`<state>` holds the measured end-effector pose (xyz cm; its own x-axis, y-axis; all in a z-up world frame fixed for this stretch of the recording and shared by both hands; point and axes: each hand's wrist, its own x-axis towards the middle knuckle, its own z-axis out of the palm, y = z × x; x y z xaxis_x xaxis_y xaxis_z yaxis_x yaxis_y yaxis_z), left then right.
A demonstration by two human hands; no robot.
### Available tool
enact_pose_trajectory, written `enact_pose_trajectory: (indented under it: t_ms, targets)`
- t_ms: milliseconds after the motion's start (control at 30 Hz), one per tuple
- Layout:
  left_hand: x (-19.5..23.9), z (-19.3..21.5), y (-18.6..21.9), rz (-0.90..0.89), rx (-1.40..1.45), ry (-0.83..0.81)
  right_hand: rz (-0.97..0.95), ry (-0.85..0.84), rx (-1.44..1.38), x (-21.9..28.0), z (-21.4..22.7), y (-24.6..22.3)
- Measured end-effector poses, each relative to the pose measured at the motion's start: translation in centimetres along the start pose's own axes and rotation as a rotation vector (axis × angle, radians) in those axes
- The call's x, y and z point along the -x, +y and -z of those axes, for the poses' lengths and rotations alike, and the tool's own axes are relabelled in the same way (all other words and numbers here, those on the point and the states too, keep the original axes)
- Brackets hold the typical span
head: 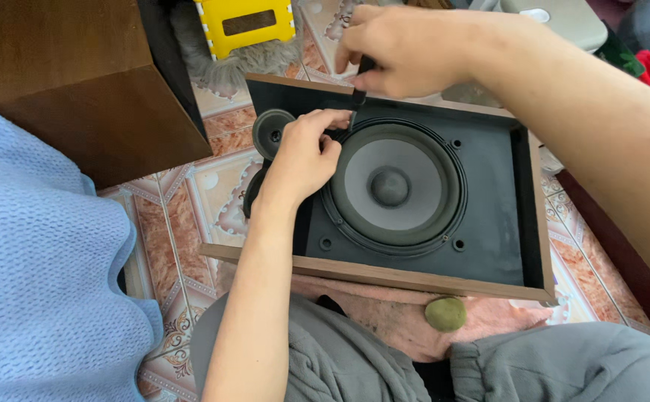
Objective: The person sits on the floor and assembles a speaker by hand. They place a large woofer into a wooden enclosure, align it, and then use a screwdriver to secure it with screws. Finally, they lift the enclosure to show the front.
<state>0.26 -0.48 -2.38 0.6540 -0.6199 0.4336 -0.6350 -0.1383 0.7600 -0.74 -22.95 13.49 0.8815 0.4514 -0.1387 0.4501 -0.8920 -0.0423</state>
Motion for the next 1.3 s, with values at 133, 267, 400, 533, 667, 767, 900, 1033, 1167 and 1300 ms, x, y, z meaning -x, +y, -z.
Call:
enact_pose_trajectory:
  t_ms: [133, 267, 400, 533, 667, 767, 900, 1033, 1167, 1300]
  targets:
    - [-0.2, -0.1, -0.1, 0.023, -0.018, -0.014, 0.150, 0.166, 0.053, 1.0, 0.3, -0.8]
    - [-0.2, -0.5, -0.9, -0.019, -0.066, 0.002, 0.049, 0.133, 0.215, 0.4, -0.2, -1.7]
    - [-0.1, -0.3, -0.7, -0.008, -0.057, -0.004, -0.176, 0.005, 0.241, -1.5, -0.2, -3.0]
    - [0.2, 0.3, 0.0, 0.025, -0.033, 0.015, -0.299, 0.081, 0.212, -2.8, -1.3, -3.3]
    - [2.0, 1.8, 1.1, 0.124, 0.008, -0.048, -0.445, -0.011, 0.066, -0.8, 1.6, -7.4]
    - [4.8, 4.7, 3.4, 0.200, 0.072, -0.185, -0.342, 0.063, 0.117, 3.4, 2.4, -6.9]
    - [6.0, 7.1, 4.7, 0.335, 0.179, -0.453, -0.053, 0.206, 0.057, 10.1, 4.5, -12.0]
    - [5.4, 6.0, 4.1, 0.284, 0.170, -0.495, 0.195, 0.242, -0.083, 11.8, 2.9, -15.4]
    - [5.6, 6.1, 3.7, 0.270, 0.139, -0.538, 0.092, 0.200, -0.054, 12.6, 0.5, -15.8]
    - [5.7, 5.7, 3.3, 0.204, 0.095, -0.547, -0.023, 0.140, -0.023, 12.8, 0.1, -15.9]
